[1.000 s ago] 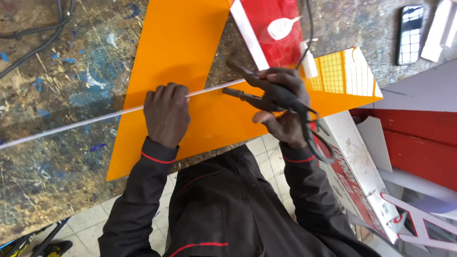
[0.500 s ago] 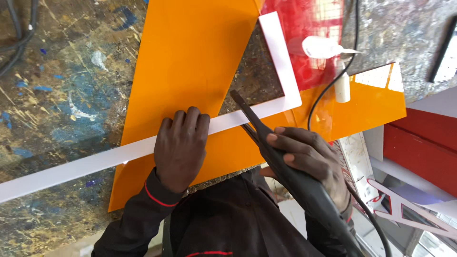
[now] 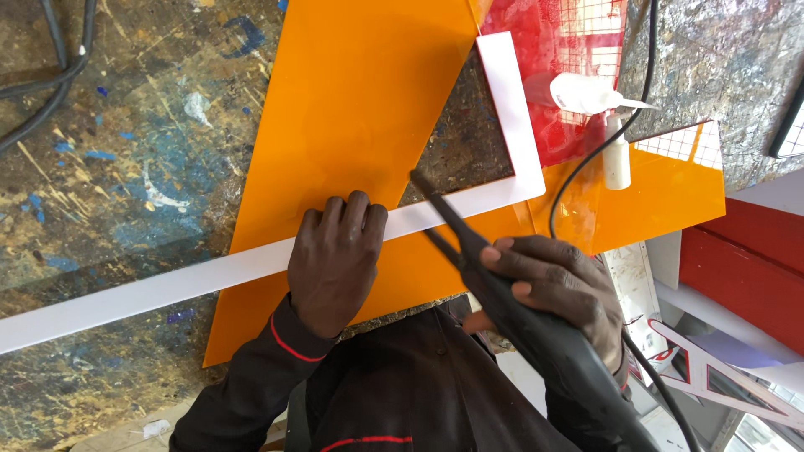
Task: The person uses a hot glue gun to attach a white plastic strip to the edge of a large orange and red acrylic sheet. They apply liquid adhesive from a bottle to reinforce the bond and press the strip into place. The person then uses the hot glue gun again to secure the strip along the edge of the sheet.
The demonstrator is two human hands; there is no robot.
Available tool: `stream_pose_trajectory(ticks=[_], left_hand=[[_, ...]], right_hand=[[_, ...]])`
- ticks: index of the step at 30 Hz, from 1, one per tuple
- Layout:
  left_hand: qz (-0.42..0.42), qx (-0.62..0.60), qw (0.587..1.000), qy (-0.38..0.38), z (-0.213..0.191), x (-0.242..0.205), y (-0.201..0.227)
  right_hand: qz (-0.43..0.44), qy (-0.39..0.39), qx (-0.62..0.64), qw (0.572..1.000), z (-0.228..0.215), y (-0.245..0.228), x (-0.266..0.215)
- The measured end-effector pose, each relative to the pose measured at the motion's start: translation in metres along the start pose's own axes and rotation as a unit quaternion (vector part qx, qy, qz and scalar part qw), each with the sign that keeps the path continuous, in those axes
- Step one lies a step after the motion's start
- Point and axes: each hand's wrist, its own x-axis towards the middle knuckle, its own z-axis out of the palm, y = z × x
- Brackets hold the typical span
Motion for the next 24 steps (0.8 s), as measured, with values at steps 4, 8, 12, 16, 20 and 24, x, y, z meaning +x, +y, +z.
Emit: stream_pose_trajectory(ticks=[4, 8, 12, 16, 20, 24], left_hand=[[0.0, -0.004, 1.0, 0.006, 0.0, -0.002, 0.0], [-0.005, -0.005, 1.0, 0.01, 0.002, -0.002, 0.0], [-0.012, -0.013, 1.0, 0.021, 0.006, -0.006, 0.001], [-0.019, -0.014, 1.0, 0.019, 0.005, -0.006, 0.001], [-0.019, -0.03, 0.999, 0.022, 0.006, -0.008, 0.0], [-0.019, -0.042, 0.999, 0.028, 0.006, -0.008, 0.0]], right_hand=[[-0.014, 0.007, 0.0, 1.0, 0.007, -0.019, 0.009], [-0.028, 0.027, 0.007, 0.999, 0.019, -0.018, 0.009], [-0.013, 0.034, 0.013, 0.999, 0.031, -0.022, 0.01], [-0.014, 0.032, 0.029, 0.999, 0.037, -0.02, 0.007], [-0.022, 0.018, -0.001, 1.0, 0.042, -0.018, 0.001], [-0.042, 0.024, -0.021, 0.999, 0.047, -0.013, -0.003]])
